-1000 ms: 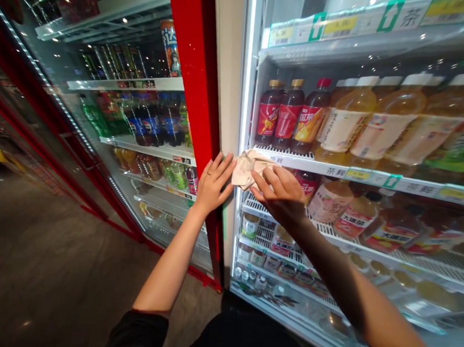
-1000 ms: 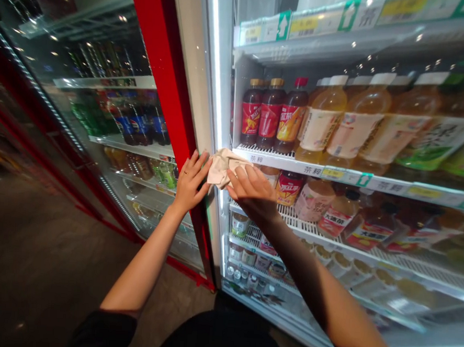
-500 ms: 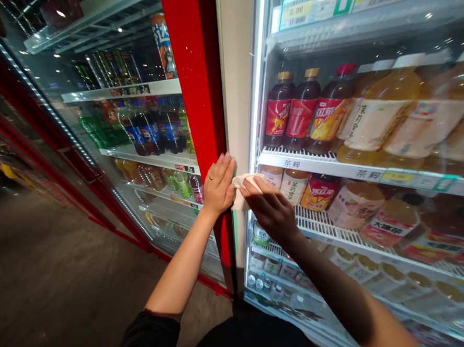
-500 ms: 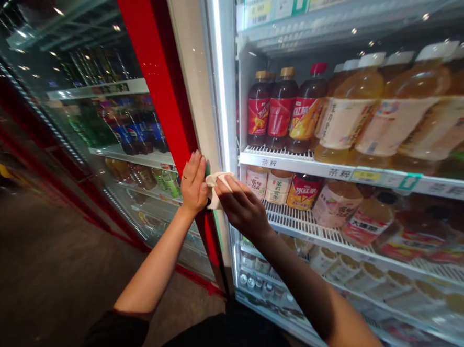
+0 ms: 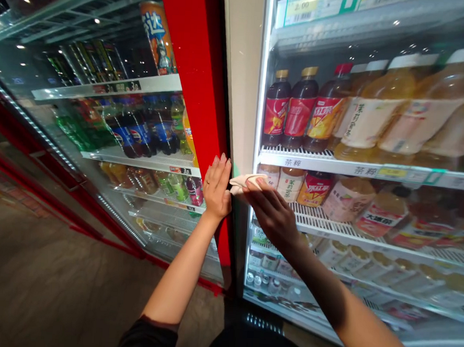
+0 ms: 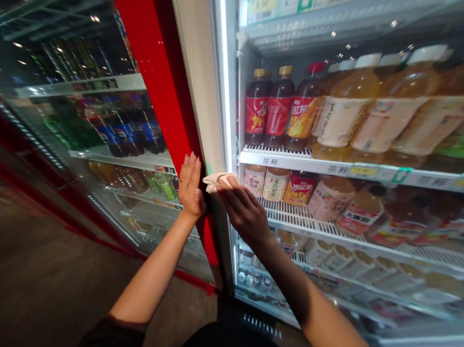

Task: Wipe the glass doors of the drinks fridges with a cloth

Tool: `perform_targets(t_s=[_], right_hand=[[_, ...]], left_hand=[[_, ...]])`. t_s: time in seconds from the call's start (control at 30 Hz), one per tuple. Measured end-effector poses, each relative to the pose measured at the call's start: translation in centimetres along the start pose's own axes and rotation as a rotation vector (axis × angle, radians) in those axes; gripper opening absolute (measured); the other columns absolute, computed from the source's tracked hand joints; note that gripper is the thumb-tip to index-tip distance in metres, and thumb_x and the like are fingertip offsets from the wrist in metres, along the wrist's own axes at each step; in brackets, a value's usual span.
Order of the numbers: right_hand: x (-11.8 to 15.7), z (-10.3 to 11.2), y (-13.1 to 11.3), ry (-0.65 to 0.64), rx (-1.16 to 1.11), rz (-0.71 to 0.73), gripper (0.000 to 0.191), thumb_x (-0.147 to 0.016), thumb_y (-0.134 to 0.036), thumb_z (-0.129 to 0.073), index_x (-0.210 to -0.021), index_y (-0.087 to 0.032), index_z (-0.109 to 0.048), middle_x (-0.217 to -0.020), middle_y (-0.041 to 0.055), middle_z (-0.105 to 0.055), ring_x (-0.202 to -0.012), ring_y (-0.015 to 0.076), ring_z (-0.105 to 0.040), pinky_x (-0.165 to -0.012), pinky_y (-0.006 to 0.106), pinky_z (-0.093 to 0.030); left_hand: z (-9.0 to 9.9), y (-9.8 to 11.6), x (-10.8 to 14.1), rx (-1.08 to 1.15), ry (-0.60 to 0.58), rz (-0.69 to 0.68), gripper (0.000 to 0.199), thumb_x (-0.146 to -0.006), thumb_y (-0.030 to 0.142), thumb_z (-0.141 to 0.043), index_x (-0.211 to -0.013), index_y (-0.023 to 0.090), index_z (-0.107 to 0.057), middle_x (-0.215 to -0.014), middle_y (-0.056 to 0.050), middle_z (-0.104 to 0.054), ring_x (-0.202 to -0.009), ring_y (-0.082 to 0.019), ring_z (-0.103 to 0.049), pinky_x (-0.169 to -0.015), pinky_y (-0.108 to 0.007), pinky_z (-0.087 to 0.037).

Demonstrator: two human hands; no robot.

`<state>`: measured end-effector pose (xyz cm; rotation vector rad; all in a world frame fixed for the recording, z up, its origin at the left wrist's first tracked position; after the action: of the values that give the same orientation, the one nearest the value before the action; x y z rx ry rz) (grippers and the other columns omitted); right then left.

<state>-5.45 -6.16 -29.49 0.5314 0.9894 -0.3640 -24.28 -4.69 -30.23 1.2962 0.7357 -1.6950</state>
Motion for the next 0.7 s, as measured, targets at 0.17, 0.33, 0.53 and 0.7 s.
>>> perform_targets(t_s=[0.17,0.33,0.53,0.7], right_hand=[[-1.4,0.3,-0.1,-0.063,0.006,-0.103,0.077,-0.107,-0.003,-0.049,-0.176,-0.024,-0.024,-0.157,0.0102,-0.067,-0.154,0.0301,-0.055,-0.120,0.048,-0.058],[-1.1,0.3,0.0,-0.146,-0.004,-0.064,0.069,-0.108,-0.003,-0.047,-0.172,-0.026,-0.037,-0.157,0.0070,-0.068,-0.155,0.0263,-0.054,-0.123,0.045,-0.057],[0.7,1.4,0.9,-0.019,-0.030,-0.159,0.079,-0.110,-0.003,-0.047,-0.176,-0.035,-0.018,-0.162,0.0037,-0.063,-0.161,0.0263,-0.045,-0.129,0.050,-0.052],[-0.1,0.3,0.0,-0.022,-0.067,-0.217,0.082,-0.110,-0.004,-0.047,-0.176,-0.042,-0.014,-0.164,0.0007,-0.060,-0.161,0.0260,-0.043,-0.131,0.051,-0.050]], left_hand=[[-0.5,-0.5,0.5,-0.032,-0.069,0.026,0.069,-0.111,0.057,-0.003,-0.178,0.040,-0.004,-0.180,-0.001,-0.039,-0.169,-0.024,-0.029,-0.139,-0.051,-0.027],[-0.7,-0.6,0.4,0.002,-0.124,0.024,0.075,-0.113,0.058,-0.002,-0.177,0.024,-0.021,-0.175,-0.012,-0.047,-0.170,-0.023,-0.027,-0.138,-0.050,-0.024],[-0.3,0.6,-0.5,-0.073,-0.026,-0.058,0.066,-0.116,0.041,-0.014,-0.170,0.017,-0.042,-0.166,-0.012,-0.058,-0.165,-0.022,-0.040,-0.136,-0.044,-0.030],[-0.5,0.8,-0.6,-0.077,-0.063,-0.094,0.061,-0.110,0.035,-0.033,-0.167,0.017,-0.048,-0.165,-0.012,-0.059,-0.159,-0.026,-0.050,-0.134,-0.046,-0.035]])
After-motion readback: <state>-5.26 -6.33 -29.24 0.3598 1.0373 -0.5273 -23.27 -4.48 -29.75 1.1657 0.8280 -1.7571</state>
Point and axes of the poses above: each hand's wrist, its own x-axis away from the middle knuckle, its own z-axis out of the back of the hand, y = z × x, the point moved 3 cm from there along -x, towards the middle knuckle
